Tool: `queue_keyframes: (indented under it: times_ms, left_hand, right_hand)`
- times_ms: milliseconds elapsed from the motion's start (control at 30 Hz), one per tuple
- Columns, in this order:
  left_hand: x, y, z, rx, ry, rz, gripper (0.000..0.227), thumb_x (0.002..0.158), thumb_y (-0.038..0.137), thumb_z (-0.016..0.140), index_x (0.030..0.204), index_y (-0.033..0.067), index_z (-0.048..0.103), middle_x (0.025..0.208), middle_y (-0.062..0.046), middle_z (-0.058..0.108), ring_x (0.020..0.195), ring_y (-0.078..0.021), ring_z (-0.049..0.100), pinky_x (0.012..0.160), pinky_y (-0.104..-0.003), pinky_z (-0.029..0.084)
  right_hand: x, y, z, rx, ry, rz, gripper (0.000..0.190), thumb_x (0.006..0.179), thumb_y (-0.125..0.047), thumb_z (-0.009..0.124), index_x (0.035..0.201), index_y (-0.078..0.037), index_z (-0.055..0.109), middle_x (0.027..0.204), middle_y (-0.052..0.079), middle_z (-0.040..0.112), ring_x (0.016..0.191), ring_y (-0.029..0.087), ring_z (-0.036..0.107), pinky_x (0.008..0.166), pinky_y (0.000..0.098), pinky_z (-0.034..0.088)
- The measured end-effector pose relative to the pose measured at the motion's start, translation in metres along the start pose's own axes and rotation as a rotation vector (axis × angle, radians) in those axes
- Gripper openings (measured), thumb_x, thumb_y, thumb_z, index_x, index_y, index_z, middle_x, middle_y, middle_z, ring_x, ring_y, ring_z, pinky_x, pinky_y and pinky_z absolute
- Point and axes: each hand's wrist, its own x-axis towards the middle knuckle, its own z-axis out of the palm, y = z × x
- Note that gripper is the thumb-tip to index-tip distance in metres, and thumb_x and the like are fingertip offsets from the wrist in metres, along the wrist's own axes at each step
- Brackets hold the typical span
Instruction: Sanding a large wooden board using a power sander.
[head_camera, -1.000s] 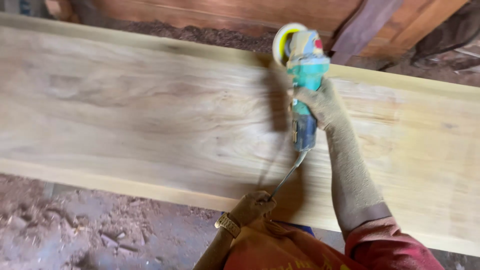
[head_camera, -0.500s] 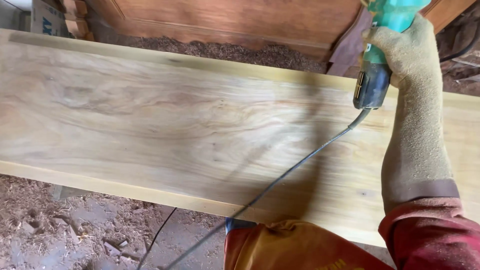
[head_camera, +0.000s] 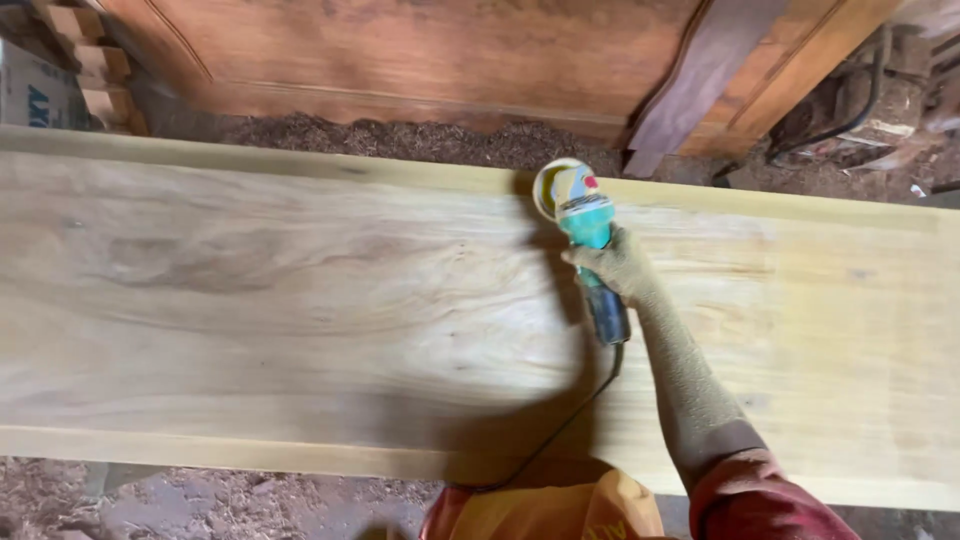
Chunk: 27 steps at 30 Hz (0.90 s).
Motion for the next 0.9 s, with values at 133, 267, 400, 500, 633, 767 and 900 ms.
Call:
queue_keyframes:
  times_ms: [133,267,400,500,633,767,900]
  left_hand:
    - [0.043,0.274,0.014,-0.063,0.044,0.184,0.062,0.093,0.046,0.072,0.137,0.0050,0.055,0.109,-0.014,0.071,0.093,-0.0201,0.067,0.077,-0.035,0.059]
    - [0.115,0.399,0.060,0.048,0.252,0.555,0.107,0.081,0.048,0.079,0.160,0.0071,0.020,0.126,-0.016,0.065,0.119,-0.0242,0.064,0.094,-0.041,0.062]
    - [0.162,0.426,0.100,-0.032,0.241,0.680,0.114,0.076,0.045,0.083,0.157,0.0051,0.015,0.128,-0.018,0.062,0.118,-0.0267,0.066,0.094,-0.041,0.064]
    - [0.158,0.458,0.106,-0.342,0.091,0.762,0.109,0.077,0.040,0.089,0.151,0.0030,0.019,0.136,-0.018,0.058,0.124,-0.0301,0.065,0.105,-0.043,0.058]
    - [0.169,0.453,0.109,-0.338,0.169,0.694,0.107,0.077,0.038,0.088,0.151,0.0058,0.019,0.131,-0.018,0.062,0.120,-0.0276,0.066,0.102,-0.041,0.058]
    - [0.172,0.452,0.111,-0.435,0.105,0.807,0.098,0.079,0.036,0.091,0.146,0.0032,0.027,0.133,-0.021,0.063,0.123,-0.0288,0.065,0.107,-0.042,0.058]
    - [0.160,0.467,0.115,-0.377,0.138,0.711,0.095,0.078,0.035,0.088,0.146,0.0064,0.028,0.128,-0.020,0.066,0.116,-0.0271,0.069,0.100,-0.040,0.061]
  right_hand:
    - [0.015,0.003,0.031,0.068,-0.048,0.052,0.055,0.072,-0.021,0.085,0.117,-0.002,0.062,0.090,0.012,0.074,0.071,0.022,0.072,0.065,0.0388,0.063]
    - [0.030,0.009,0.038,-0.188,-0.108,-0.007,0.056,0.073,-0.030,0.086,0.113,0.002,0.065,0.089,0.017,0.076,0.075,0.024,0.074,0.067,0.0382,0.062]
    - [0.055,0.037,0.042,-0.265,-0.167,-0.089,0.063,0.072,-0.042,0.084,0.115,0.000,0.065,0.093,0.015,0.077,0.081,0.024,0.077,0.072,0.0370,0.064]
    - [0.061,0.033,0.042,-0.286,-0.175,-0.163,0.066,0.067,-0.044,0.085,0.115,-0.002,0.066,0.095,0.015,0.077,0.085,0.026,0.077,0.076,0.0384,0.063]
    - [0.060,0.032,0.044,-0.334,-0.154,-0.151,0.067,0.064,-0.042,0.087,0.114,-0.002,0.067,0.095,0.016,0.077,0.087,0.028,0.077,0.078,0.0396,0.062]
    - [0.069,0.045,0.044,-0.321,-0.162,-0.149,0.068,0.062,-0.041,0.089,0.113,-0.001,0.067,0.095,0.016,0.077,0.088,0.028,0.077,0.079,0.0394,0.062]
    - [0.066,0.051,0.035,-0.320,-0.167,-0.123,0.068,0.062,-0.041,0.088,0.113,-0.001,0.067,0.095,0.016,0.077,0.089,0.027,0.077,0.080,0.0393,0.062]
